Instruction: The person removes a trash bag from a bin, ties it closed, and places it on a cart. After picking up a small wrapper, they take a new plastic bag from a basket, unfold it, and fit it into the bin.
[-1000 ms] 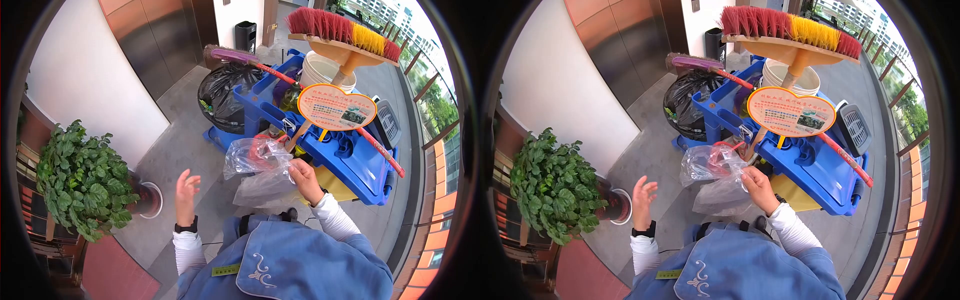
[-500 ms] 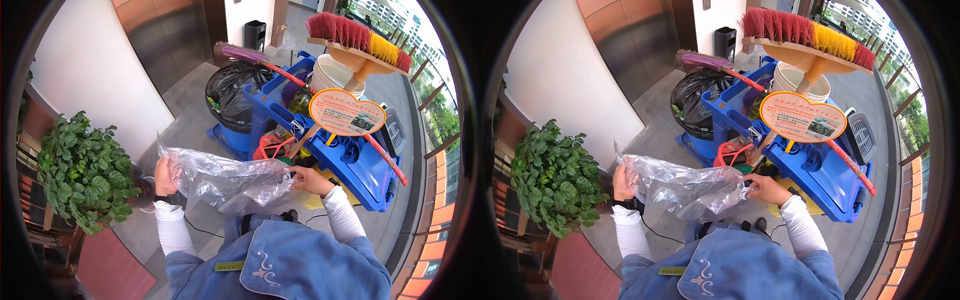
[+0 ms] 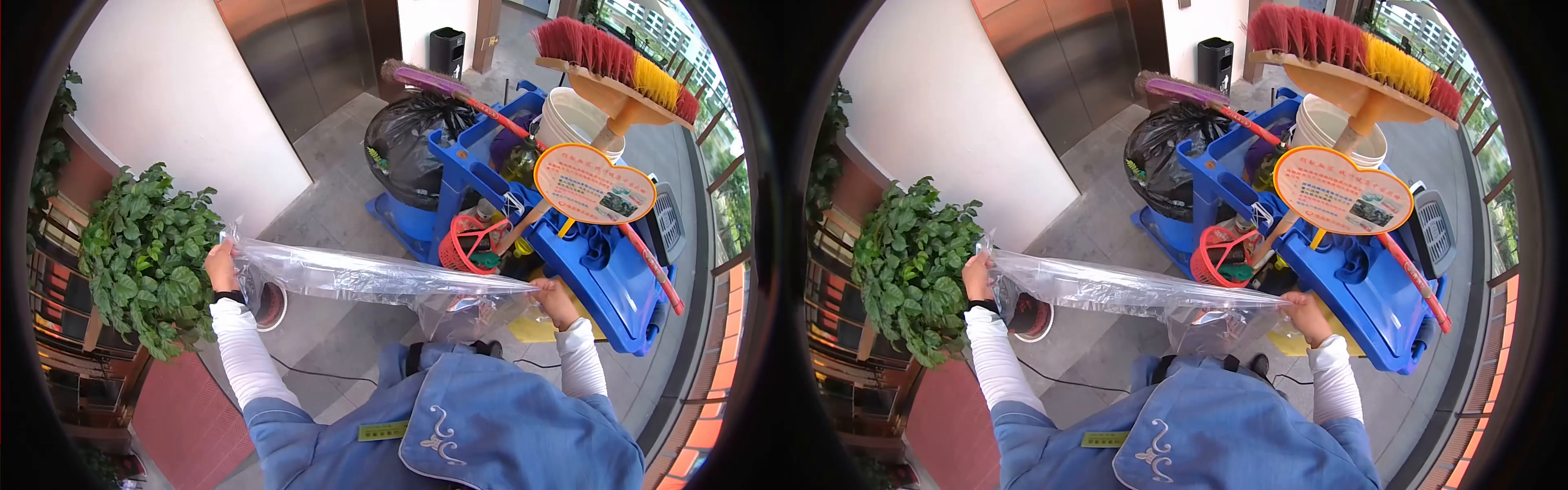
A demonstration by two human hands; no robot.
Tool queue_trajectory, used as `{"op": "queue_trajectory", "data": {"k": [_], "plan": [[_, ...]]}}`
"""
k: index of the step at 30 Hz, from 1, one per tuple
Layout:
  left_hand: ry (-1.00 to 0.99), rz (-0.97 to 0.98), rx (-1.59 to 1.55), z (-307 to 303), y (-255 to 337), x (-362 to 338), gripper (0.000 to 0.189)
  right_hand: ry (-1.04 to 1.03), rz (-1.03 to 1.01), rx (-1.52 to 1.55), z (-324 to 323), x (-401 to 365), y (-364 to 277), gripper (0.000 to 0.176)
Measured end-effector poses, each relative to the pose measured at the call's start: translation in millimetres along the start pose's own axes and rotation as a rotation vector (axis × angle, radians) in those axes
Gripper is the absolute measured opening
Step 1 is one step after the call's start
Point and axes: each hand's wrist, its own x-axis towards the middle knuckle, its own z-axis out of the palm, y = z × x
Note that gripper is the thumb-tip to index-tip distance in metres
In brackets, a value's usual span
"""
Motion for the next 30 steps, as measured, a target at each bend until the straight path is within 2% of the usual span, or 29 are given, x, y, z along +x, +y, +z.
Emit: {"op": "queue_trajectory", "data": {"k": [2, 5, 7, 8, 10, 12, 13, 14, 15, 16, 17, 18, 21, 22, 25, 26, 29, 30], "plan": [[0.041, 0.045, 0.088, 0.7, 19.7, -10.6, 0.026, -0.011, 0.057, 0.013, -1.9, -3.9, 5.4, 0.009], [-0.046, 0.084, 0.111, 4.8, 34.3, -12.4, 0.026, -0.062, 0.13, -0.007, -11.4, 0.7, 23.6, 0.009], [-0.154, 0.118, -0.075, 20.5, 50.1, -23.4, 0.027, -0.116, 0.178, -0.104, -21.6, 5.9, 38.2, 0.016], [-0.209, 0.132, -0.172, 28.7, 58.9, -29.7, 0.028, -0.093, 0.086, -0.411, -22.7, 3.1, 39.9, 0.025], [-0.376, 0.044, -0.127, 35.4, 78.0, -38.6, 0.029, -0.047, -0.099, -1.029, -15.1, -14.4, 18.3, 0.048], [-0.543, -0.01, -0.103, 43.3, 112.3, -65.2, 0.028, -0.001, -0.235, -1.077, 20.0, -40.1, -45.1, 0.087], [-0.624, -0.029, -0.138, 51.0, 132.1, -86.1, 0.028, 0.044, -0.484, -0.996, 35.6, -34.3, -46.3, 0.105], [-0.706, -0.048, -0.173, 59.3, 150.5, -106.3, 0.027, 0.021, -0.556, -0.928, 59.3, -36.6, -68.4, 0.106], [-0.787, -0.064, -0.21, 65.1, 161.6, -116.0, 0.027, -0.033, -0.585, -0.948, 83.7, -32.8, -79.5, 0.106], [-0.924, -0.068, -0.251, 68.1, 166.0, -116.0, 0.026, -0.037, -0.725, -0.911, 107.1, -17.5, -69.4, 0.105], [-0.944, -0.108, -0.316, 71.2, 170.8, -121.6, 0.025, -0.026, -0.787, -0.902, 129.0, -5.0, -64.8, 0.102], [-0.959, -0.147, -0.383, 75.1, 176.9, -131.5, 0.025, -0.03, -0.765, -0.88, 149.0, 8.0, -58.0, 0.093], [-0.97, -0.262, -0.539, 71.6, 199.7, -166.9, 0.024, -0.071, -0.706, -0.425, 180.9, 43.4, -42.2, 0.086], [-0.97, -0.3, -0.581, 65.3, 203.9, -175.7, 0.024, 0.051, -0.821, -0.437, 182.6, 40.4, -51.3, 0.062], [-0.986, -0.243, -0.669, 44.8, 201.1, -188.2, 0.023, -0.061, -0.965, -0.437, 185.7, 61.6, -46.8, 0.037], [-1.053, -0.095, -0.68, 36.2, 188.7, -177.4, 0.023, -0.086, -1.009, -0.338, 190.5, 66.8, -44.7, 0.017], [-0.659, -0.096, -0.631, 32.6, 196.5, -169.6, 0.022, -0.444, -0.4, 0.408, 193.8, 56.0, -49.0, 0.017], [-0.536, -0.05, -0.568, 27.2, 186.3, -145.6, 0.021, -0.449, -0.347, 0.41, 186.7, 51.5, -54.7, 0.018]]}}
